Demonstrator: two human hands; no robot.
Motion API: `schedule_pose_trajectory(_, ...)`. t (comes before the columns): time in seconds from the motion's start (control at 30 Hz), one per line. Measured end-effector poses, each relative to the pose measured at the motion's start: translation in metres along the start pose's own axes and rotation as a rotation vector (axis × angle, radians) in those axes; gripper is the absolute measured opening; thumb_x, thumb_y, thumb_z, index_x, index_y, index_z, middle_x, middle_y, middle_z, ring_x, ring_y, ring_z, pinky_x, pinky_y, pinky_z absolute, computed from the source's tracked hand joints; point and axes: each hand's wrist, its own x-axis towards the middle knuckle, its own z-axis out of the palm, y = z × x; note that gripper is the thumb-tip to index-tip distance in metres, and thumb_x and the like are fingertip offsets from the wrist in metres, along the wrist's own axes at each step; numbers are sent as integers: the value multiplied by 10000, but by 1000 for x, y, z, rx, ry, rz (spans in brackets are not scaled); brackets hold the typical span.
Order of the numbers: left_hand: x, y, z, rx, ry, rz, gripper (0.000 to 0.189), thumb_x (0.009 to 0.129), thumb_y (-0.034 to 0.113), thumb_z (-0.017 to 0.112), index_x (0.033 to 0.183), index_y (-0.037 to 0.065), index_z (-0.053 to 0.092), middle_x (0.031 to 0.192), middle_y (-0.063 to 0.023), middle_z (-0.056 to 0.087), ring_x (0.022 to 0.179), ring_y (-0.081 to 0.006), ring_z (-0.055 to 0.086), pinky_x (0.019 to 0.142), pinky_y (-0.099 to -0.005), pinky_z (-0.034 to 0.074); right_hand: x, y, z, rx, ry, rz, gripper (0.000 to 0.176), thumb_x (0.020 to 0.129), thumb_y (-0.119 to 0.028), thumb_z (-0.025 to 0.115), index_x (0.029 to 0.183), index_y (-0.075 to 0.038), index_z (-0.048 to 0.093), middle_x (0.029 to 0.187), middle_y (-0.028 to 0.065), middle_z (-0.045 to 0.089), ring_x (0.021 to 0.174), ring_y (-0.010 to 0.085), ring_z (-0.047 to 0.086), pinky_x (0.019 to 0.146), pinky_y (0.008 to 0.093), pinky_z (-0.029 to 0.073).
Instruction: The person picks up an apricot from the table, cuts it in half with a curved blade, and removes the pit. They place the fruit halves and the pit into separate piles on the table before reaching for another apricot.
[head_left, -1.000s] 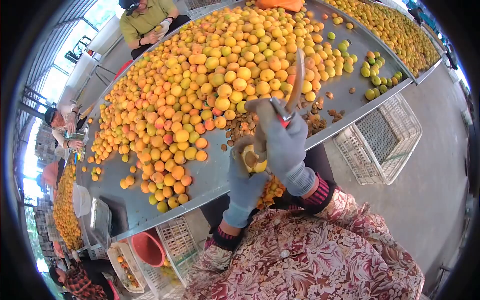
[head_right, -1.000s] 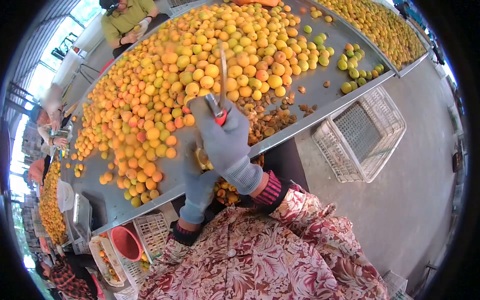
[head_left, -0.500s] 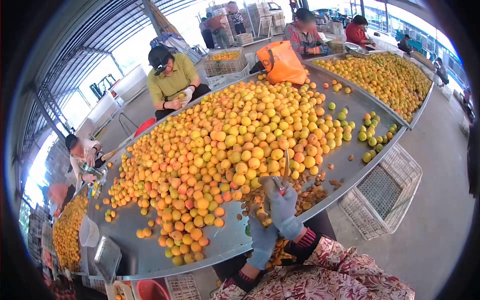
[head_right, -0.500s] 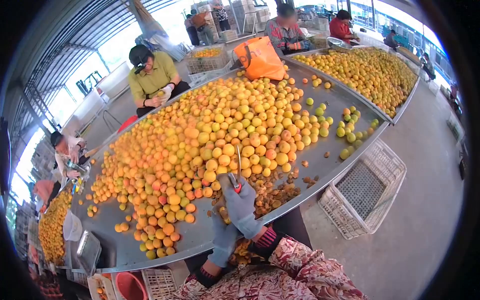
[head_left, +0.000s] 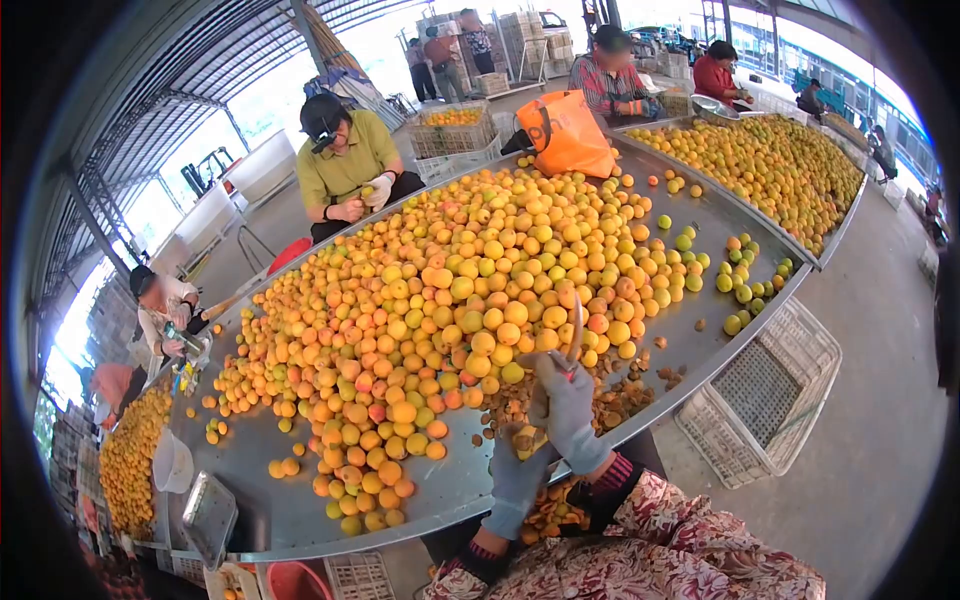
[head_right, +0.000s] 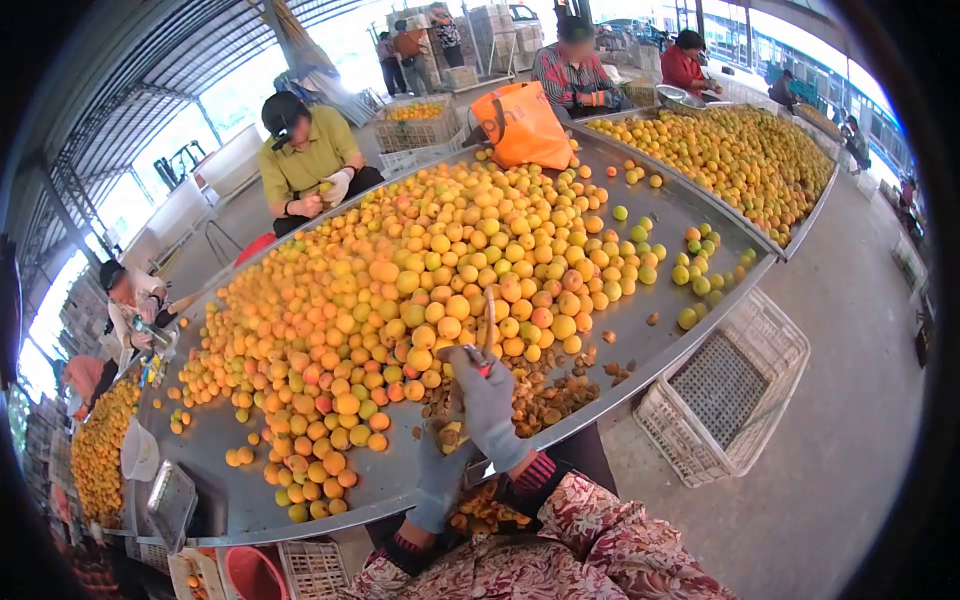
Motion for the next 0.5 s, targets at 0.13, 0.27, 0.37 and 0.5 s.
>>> schedule_pose_trajectory(0.13,4,-12,-7,-197,-46,12,503,630,108,758,1035,25,472,905,-77,564,782,-122,569,646,-249,481,2,-4,-10,303,18,224,294,894,-336,529,925,-49,585,497,-53,317,384,70,278,384,231,253)
schedule_pose_trajectory(0.27,1,9,-8,-162,-53,32,487,635,119,754,1021,12,477,914,-79,573,787,-127,566,672,-258,475,12,13,-34,633,70,385,325,905,-422,470,921,-114,576,489,-72,253,383,71,202,406,237,217)
schedule_pose_trajectory(0.37,6,-4,-10,-68,-85,41,464,645,142,748,1007,17,486,899,-72,575,781,-130,565,682,-263,472,12,21,-39,843,110,484,268,894,-416,492,856,-162,569,472,-90,258,377,68,194,412,234,211)
schedule_pose_trajectory(0.5,11,-26,-6,94,-31,98,424,675,160,727,1001,26,491,876,-66,573,784,-132,565,690,-268,470,0,4,-18,309,190,212,306,896,-385,488,865,-92,569,457,-48,317,362,81,286,387,238,253)
